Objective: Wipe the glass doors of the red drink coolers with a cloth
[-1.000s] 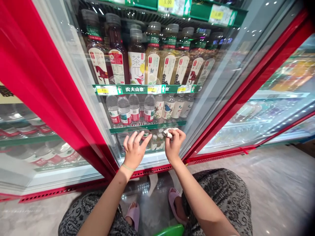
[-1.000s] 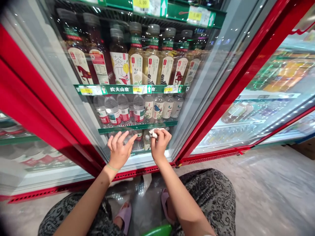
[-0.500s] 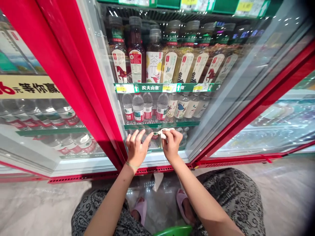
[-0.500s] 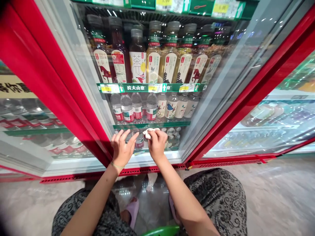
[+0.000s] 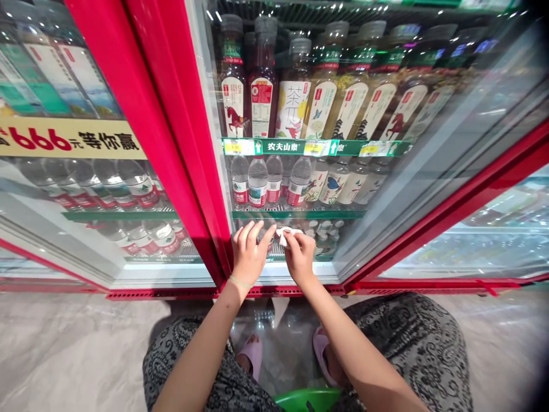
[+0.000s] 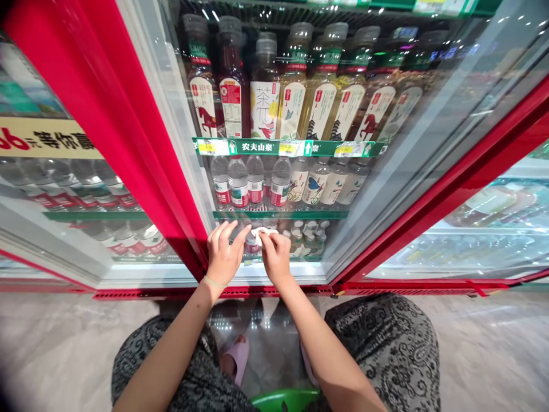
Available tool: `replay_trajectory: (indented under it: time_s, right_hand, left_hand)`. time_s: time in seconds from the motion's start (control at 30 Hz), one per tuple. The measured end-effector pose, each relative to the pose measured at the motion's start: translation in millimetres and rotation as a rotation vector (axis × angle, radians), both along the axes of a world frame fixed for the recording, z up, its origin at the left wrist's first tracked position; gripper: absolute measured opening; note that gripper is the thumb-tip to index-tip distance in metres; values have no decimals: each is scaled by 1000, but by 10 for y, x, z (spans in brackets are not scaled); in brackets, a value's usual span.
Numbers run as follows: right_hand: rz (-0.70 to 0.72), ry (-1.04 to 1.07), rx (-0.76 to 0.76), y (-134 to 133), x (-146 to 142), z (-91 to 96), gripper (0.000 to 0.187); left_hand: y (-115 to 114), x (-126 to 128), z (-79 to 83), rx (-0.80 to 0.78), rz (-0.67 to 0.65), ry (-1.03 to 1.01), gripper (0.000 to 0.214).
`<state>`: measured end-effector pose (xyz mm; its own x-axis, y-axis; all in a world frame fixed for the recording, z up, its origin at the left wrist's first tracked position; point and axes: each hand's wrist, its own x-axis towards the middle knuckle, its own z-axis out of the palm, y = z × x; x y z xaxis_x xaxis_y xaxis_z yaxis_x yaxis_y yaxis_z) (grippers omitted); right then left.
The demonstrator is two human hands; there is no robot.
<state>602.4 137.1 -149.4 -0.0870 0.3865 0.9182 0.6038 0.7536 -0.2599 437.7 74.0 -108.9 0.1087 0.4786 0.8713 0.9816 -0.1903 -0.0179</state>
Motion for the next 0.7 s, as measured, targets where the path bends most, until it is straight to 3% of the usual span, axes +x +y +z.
replay_trajectory:
  time_s: [0.1, 0.3, 0.43, 0.53, 0.7]
  right_hand:
    - [-34, 6, -27, -24, 41, -66, 29]
    - [-6, 74, -100, -6, -202, 199, 37]
    - [65, -43, -72, -65, -229, 1, 29]
    - [22, -44, -71, -86, -177, -92, 27]
    - [-4, 29, -58, -71, -381, 103, 36]
  left_hand:
    - [-43, -43, 48, -18, 22, -9, 52]
    - [-105, -150, 70, -35, 27, -33, 50]
    - [-140, -181, 77, -46, 40, -41, 49]
    - [-171, -200, 104, -77, 33, -67, 50]
    - [-184, -241, 169, -58, -20, -124, 49]
